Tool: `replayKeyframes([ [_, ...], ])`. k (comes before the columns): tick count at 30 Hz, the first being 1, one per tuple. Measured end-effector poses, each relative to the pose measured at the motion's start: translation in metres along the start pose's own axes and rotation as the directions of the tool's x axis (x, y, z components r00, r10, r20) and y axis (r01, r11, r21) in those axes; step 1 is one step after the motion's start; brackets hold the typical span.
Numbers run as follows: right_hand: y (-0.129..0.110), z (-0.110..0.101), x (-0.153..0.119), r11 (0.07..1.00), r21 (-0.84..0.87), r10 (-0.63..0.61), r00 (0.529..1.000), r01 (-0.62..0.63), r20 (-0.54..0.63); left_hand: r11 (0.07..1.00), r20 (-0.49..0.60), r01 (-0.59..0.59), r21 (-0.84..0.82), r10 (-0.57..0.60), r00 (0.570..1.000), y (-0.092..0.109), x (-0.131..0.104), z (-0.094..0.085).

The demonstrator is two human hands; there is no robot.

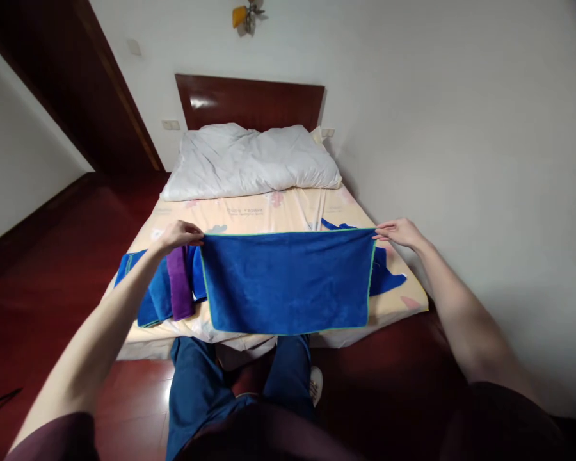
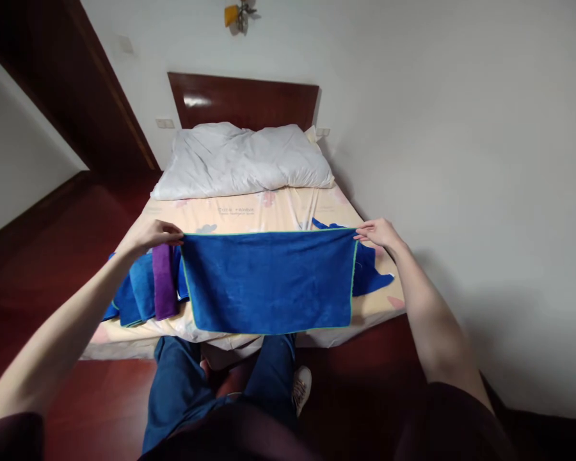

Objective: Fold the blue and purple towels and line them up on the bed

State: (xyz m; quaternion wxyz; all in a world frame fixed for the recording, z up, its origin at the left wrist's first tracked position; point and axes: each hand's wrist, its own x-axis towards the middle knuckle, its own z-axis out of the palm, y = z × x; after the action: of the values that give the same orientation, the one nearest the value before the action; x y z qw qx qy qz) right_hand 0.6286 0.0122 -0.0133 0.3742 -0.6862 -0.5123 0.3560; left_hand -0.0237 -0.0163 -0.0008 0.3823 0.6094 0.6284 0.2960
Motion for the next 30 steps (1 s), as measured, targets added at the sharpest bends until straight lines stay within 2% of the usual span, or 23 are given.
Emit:
replayKeyframes([
  [4,0.006,0.019,0.043,0.986,0.015,-0.165,0.975,0.169,-0.151,0.995,-0.165,-0.098,0.015,0.100,0.981,0.010,0.032,0.008],
  [6,0.006,0.023,0.054,0.966,-0.029,-0.255,0.930,0.257,-0.264,0.983,-0.294,-0.182,0.027,0.182,0.938,0.015,0.044,0.005],
  [8,0.005,0.024,0.055,0.943,-0.085,-0.331,0.878,0.322,-0.345,0.963,-0.415,-0.262,0.067,0.266,0.870,0.017,0.049,0.001],
  [10,0.009,0.024,0.049,0.913,-0.113,-0.405,0.838,0.392,-0.365,0.936,-0.506,-0.323,0.139,0.348,0.789,0.014,0.047,-0.002],
  [12,0.020,0.026,0.038,0.879,-0.115,-0.472,0.813,0.462,-0.341,0.898,-0.540,-0.368,0.240,0.438,0.719,0.004,0.037,-0.002],
  [14,0.038,0.032,0.024,0.850,-0.117,-0.522,0.795,0.513,-0.308,0.854,-0.526,-0.389,0.345,0.519,0.674,-0.014,0.021,0.004],
  [15,0.050,0.036,0.016,0.837,-0.125,-0.545,0.786,0.534,-0.291,0.832,-0.501,-0.394,0.390,0.551,0.667,-0.027,0.011,0.009],
  [17,0.079,0.048,0.003,0.816,-0.151,-0.578,0.776,0.558,-0.254,0.796,-0.427,-0.406,0.449,0.590,0.685,-0.058,-0.009,0.024],
  [20,0.133,0.070,-0.014,0.815,-0.201,-0.577,0.797,0.544,-0.181,0.764,-0.214,-0.436,0.476,0.581,0.785,-0.115,-0.036,0.054],
  [22,0.172,0.087,-0.022,0.818,-0.246,-0.558,0.821,0.519,-0.122,0.770,-0.075,-0.404,0.494,0.501,0.862,-0.153,-0.049,0.077],
  [24,0.208,0.102,-0.029,0.825,-0.288,-0.523,0.850,0.487,-0.060,0.778,-0.014,-0.332,0.534,0.401,0.916,-0.185,-0.060,0.099],
  [27,0.251,0.119,-0.039,0.835,-0.369,-0.434,0.901,0.408,0.013,0.767,0.009,-0.235,0.597,0.287,0.958,-0.215,-0.072,0.128],
  [30,0.275,0.124,-0.051,0.832,-0.442,-0.351,0.935,0.336,0.051,0.764,0.021,-0.176,0.620,0.208,0.978,-0.227,-0.083,0.147],
])
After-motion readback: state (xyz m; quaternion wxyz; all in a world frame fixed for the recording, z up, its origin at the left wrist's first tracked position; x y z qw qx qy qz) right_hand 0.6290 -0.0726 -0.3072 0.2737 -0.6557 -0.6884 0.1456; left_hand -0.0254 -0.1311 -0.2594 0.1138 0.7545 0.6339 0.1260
